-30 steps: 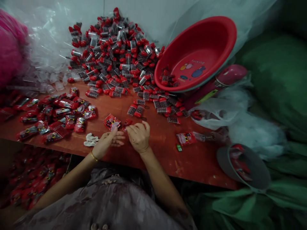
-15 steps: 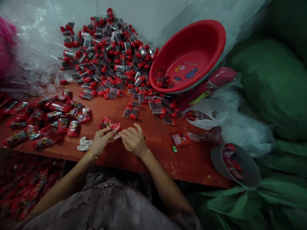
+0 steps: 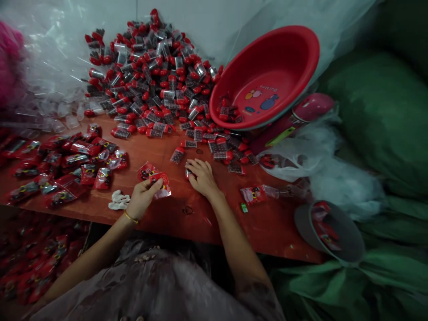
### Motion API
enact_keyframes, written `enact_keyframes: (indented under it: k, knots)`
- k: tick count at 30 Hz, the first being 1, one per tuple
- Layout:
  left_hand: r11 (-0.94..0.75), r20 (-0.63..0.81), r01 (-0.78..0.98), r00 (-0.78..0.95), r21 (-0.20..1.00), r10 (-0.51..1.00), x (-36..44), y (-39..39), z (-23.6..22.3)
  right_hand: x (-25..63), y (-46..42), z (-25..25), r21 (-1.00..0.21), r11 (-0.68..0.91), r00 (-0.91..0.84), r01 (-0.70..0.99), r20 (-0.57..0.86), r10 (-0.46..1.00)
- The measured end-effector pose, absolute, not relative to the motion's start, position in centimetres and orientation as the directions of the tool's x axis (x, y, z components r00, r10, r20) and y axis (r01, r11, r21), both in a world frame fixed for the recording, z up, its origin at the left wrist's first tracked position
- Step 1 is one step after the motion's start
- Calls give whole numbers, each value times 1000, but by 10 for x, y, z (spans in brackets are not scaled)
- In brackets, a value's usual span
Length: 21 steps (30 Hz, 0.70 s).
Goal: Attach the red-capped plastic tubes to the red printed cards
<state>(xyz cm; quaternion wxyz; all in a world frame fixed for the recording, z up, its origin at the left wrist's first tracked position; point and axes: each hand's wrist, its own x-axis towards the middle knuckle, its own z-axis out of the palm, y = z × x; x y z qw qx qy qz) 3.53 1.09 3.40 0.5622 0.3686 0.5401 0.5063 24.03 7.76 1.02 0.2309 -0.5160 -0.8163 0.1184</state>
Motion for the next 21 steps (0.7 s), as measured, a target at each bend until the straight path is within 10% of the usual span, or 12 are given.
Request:
enact_keyframes:
  k: [9, 21]
  knots:
    - [115, -131, -167, -89, 979, 987, 63, -6, 27, 203, -16, 32, -858, 125, -86, 498, 95, 992]
    - [560, -573, -401, 100, 725, 814, 48, -18, 44, 188, -25, 26, -794, 215, -137, 569, 167, 977]
